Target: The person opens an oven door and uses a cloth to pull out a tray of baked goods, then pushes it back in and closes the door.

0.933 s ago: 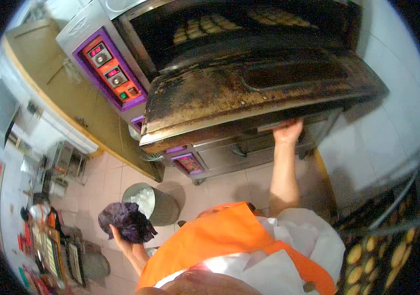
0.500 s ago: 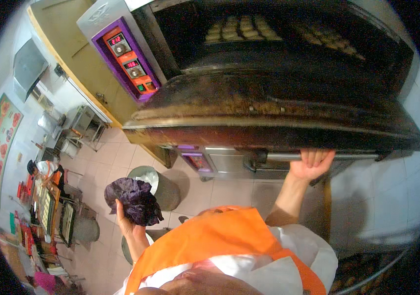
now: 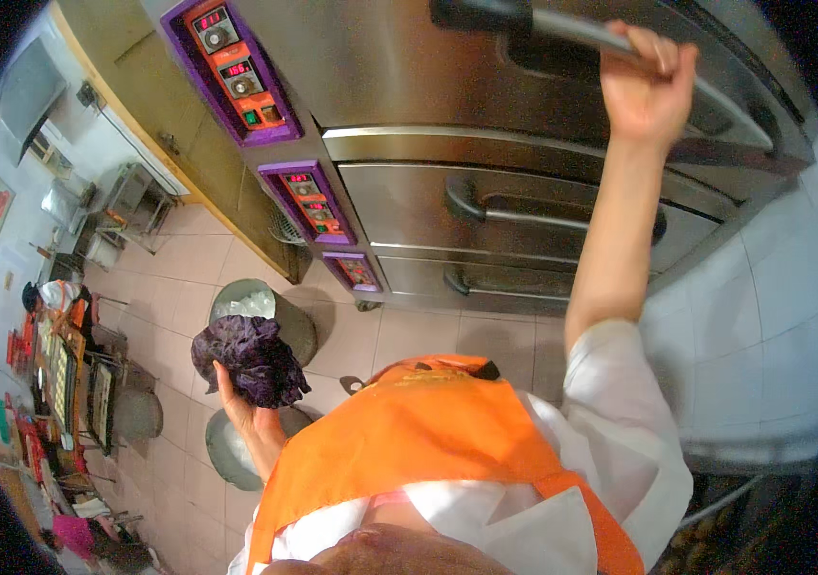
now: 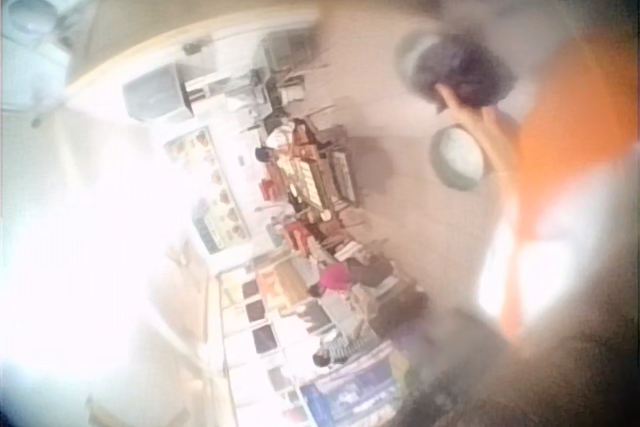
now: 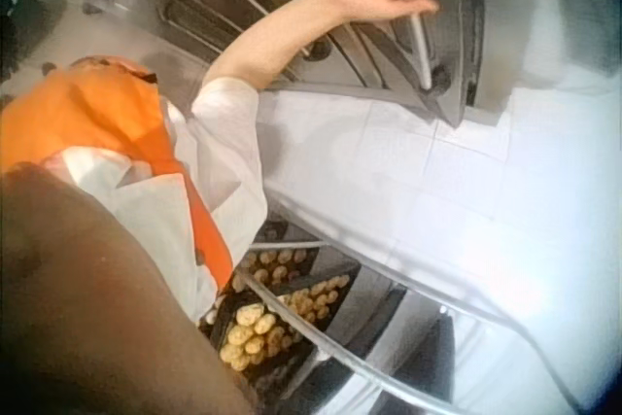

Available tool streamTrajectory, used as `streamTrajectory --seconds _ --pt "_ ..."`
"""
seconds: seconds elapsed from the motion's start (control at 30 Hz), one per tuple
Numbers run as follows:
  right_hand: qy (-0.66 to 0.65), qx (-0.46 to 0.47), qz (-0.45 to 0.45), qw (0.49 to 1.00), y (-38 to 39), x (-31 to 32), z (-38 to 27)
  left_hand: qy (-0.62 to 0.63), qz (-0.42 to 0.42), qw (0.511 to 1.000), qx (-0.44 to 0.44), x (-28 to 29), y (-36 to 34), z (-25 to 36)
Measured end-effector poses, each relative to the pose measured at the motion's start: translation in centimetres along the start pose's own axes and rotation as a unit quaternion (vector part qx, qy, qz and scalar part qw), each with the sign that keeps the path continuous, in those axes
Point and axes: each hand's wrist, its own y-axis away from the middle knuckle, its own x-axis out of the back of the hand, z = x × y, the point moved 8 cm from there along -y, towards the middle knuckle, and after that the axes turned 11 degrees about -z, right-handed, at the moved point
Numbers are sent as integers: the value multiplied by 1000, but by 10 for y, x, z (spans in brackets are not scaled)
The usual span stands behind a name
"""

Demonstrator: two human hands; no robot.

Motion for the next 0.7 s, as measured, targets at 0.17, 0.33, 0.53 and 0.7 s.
streamTrajectory --seconds 0.17,0.33,0.53,0.7 --pt "129 25 78 988 -35 57 -16 24 37 999 -22 27 8 1" --pt "501 -208 92 835 84 70 75 67 49 996 -42 53 13 17" --pt "887 -374 -128 238 261 94 147 44 51 997 -34 68 11 41" --pt "851 -486 -80 183 277 110 150 38 54 998 4 60 11 50"
